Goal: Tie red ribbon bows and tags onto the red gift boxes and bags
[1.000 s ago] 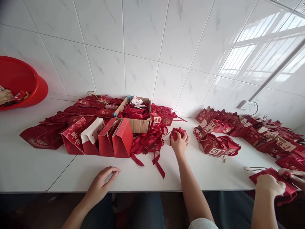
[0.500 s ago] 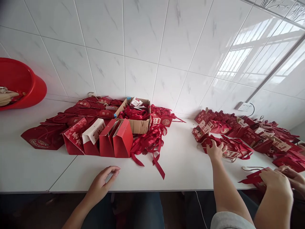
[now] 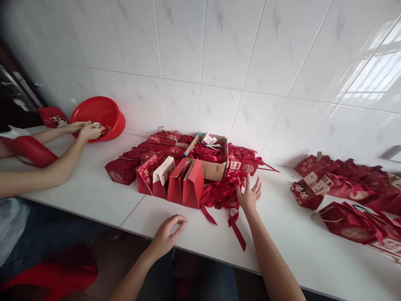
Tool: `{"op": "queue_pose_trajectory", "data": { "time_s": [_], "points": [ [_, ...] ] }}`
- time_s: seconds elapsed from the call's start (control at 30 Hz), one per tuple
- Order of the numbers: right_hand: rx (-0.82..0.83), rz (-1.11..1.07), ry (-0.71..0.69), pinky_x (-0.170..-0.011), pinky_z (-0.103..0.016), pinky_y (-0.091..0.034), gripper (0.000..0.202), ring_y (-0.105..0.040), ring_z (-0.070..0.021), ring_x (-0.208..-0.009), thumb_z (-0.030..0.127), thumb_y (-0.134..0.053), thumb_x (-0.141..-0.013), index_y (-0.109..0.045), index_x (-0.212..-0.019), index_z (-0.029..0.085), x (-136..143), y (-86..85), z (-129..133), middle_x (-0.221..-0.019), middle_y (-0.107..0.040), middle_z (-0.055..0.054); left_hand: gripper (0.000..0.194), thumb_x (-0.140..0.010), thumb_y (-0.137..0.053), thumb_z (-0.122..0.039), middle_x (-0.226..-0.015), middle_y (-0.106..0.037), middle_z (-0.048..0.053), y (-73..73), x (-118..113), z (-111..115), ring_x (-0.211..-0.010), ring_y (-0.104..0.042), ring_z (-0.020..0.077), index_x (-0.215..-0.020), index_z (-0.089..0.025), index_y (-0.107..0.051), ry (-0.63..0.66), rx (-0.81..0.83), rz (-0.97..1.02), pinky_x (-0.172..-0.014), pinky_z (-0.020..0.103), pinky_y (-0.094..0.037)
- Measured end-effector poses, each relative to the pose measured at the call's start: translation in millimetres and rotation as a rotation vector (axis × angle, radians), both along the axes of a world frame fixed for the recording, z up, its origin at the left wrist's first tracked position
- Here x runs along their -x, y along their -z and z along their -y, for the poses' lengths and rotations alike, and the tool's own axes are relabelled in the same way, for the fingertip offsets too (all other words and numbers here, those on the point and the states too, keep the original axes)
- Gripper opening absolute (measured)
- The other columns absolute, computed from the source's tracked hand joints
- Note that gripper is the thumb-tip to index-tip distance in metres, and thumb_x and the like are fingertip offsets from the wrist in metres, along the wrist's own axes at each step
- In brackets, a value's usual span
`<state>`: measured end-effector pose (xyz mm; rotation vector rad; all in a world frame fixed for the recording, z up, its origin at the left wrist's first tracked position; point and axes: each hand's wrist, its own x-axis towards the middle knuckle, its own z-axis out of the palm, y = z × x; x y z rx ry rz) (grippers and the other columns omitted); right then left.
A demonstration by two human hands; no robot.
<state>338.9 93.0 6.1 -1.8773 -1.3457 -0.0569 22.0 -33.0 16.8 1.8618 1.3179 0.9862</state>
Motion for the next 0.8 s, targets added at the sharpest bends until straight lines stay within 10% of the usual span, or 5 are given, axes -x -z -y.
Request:
{"op": "queue_pose_trajectory", "data": {
  "time_s": [0.2, 0.5, 0.8],
  "points": [
    [-0.011, -0.200, -0.113, -0.105, -0.062, -0.025, 0.083, -0.020, -0.0433, -0.140, 0.064, -0.047, -0.076, -0.032, -0.145, 0.020, 3.0, 25.5, -5.3, -0.154, -0.018, -0.019, 0.024, -0.093, -0.047, -0.034, -0.092, -0.070, 0.004, -5.7, 22.7, -4.5, -0.089, -0.066, 0.0172, -0.092, -0.020, -0.065, -0.085, -0.024, 0.048, -0.082, 0.027, -0.053],
    [-0.076, -0.458, -0.062, -0.109, -0.059, -0.028, 0.055, -0.035, -0.0332, -0.136, 0.045, -0.051, -0.093, -0.040, -0.140, 0.020, -20.1, 30.6, -4.8, -0.147, -0.038, -0.012, 0.032, -0.092, -0.058, -0.033, -0.121, -0.059, 0.010, -0.3, 131.8, -56.3, -0.107, -0.060, 0.0230, -0.118, -0.015, -0.058, -0.663, -0.080, -0.229, -0.091, 0.045, -0.051],
    [0.026, -0.530, -0.061, -0.114, -0.053, -0.024, 0.074, -0.026, -0.0359, -0.140, 0.044, -0.045, -0.082, -0.029, -0.148, 0.016, -18.0, 25.1, 7.7, -0.149, -0.033, -0.016, 0.037, -0.091, -0.059, -0.033, -0.127, -0.056, 0.011, 0.4, 152.1, -82.2, -0.112, -0.058, 0.0252, -0.123, -0.016, -0.055, -0.686, -0.022, -0.589, -0.094, 0.048, -0.049]
  ]
}}
